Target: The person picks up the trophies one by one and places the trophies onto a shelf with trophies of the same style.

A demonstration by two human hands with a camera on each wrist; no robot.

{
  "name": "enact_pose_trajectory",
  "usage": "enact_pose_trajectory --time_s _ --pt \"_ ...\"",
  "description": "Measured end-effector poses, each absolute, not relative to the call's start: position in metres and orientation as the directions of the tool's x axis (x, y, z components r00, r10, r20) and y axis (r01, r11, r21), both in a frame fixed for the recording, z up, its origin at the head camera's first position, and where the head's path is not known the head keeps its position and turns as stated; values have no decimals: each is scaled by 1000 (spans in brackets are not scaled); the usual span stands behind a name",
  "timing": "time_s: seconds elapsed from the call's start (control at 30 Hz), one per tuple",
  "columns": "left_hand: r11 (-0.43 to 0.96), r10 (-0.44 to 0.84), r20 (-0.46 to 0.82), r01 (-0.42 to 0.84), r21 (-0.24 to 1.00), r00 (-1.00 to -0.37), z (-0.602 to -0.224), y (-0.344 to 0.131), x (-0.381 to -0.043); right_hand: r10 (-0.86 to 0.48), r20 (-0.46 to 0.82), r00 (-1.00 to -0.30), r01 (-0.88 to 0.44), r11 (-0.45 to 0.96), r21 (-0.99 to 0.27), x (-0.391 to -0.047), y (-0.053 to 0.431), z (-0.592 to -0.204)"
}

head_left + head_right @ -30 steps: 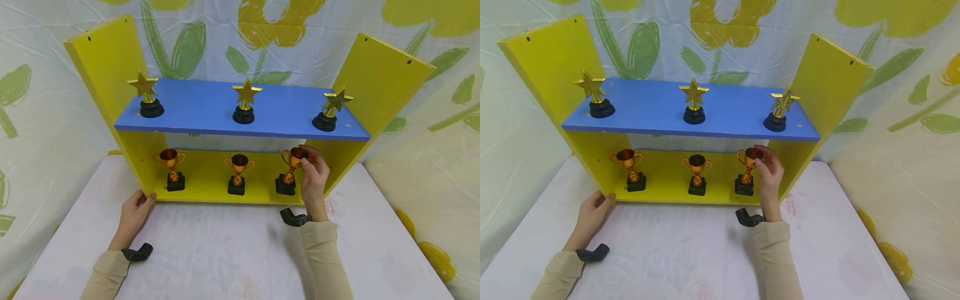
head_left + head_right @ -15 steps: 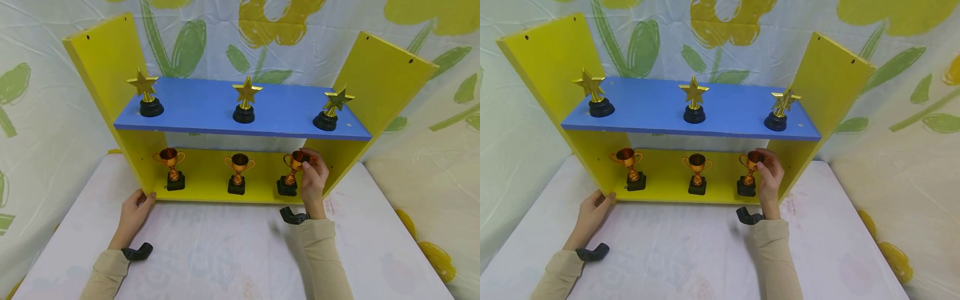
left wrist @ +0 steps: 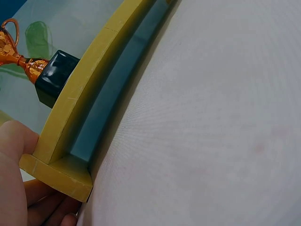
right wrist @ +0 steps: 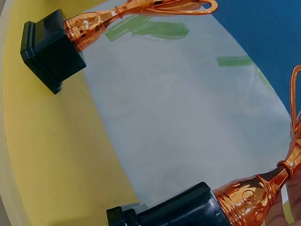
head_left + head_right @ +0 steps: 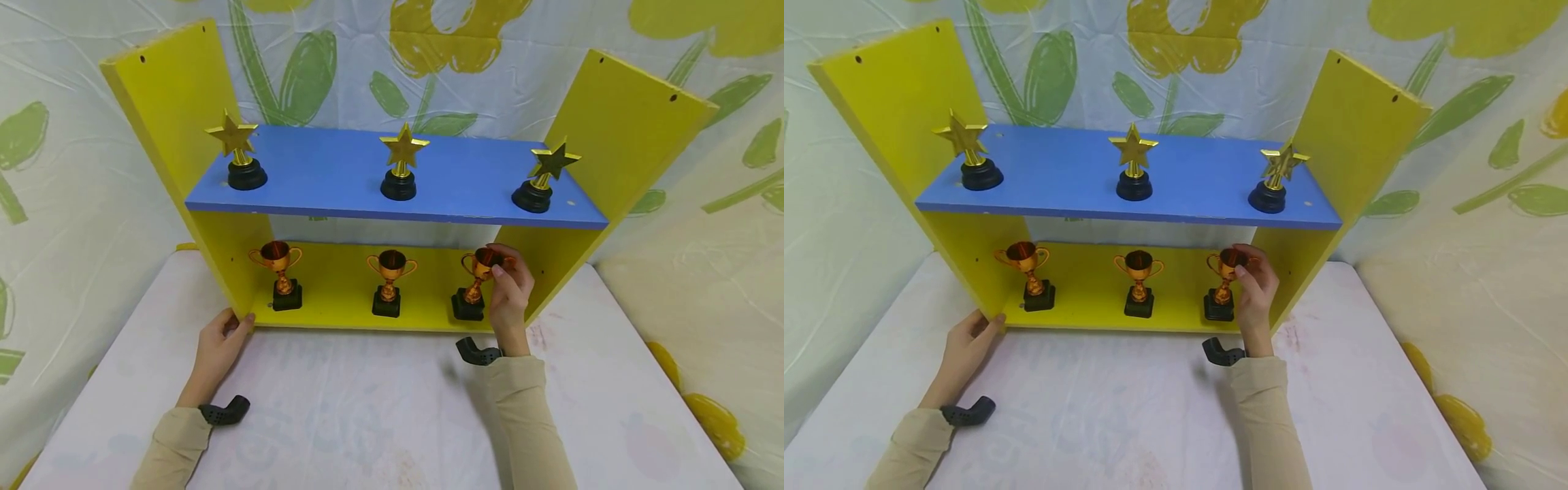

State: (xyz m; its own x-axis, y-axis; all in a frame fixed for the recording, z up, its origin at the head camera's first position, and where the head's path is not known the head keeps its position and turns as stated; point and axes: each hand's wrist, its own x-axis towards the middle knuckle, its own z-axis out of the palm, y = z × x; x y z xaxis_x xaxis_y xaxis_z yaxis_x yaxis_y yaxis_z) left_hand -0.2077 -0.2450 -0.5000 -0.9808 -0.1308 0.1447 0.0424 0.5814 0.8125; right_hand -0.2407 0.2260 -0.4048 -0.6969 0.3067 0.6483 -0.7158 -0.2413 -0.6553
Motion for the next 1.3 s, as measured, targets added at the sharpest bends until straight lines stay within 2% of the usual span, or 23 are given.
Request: enact_pose_trajectory --time_s 0.73,1.3 --pt "574 -99 189 99 813 -977 -499 -245 -212 308 631 -712 -697 -198 -689 -242 228 -406" --pt "565 -116 168 74 822 -979 -502 -247 -207 302 642 -705 -705 -201 -680 -245 229 -411"
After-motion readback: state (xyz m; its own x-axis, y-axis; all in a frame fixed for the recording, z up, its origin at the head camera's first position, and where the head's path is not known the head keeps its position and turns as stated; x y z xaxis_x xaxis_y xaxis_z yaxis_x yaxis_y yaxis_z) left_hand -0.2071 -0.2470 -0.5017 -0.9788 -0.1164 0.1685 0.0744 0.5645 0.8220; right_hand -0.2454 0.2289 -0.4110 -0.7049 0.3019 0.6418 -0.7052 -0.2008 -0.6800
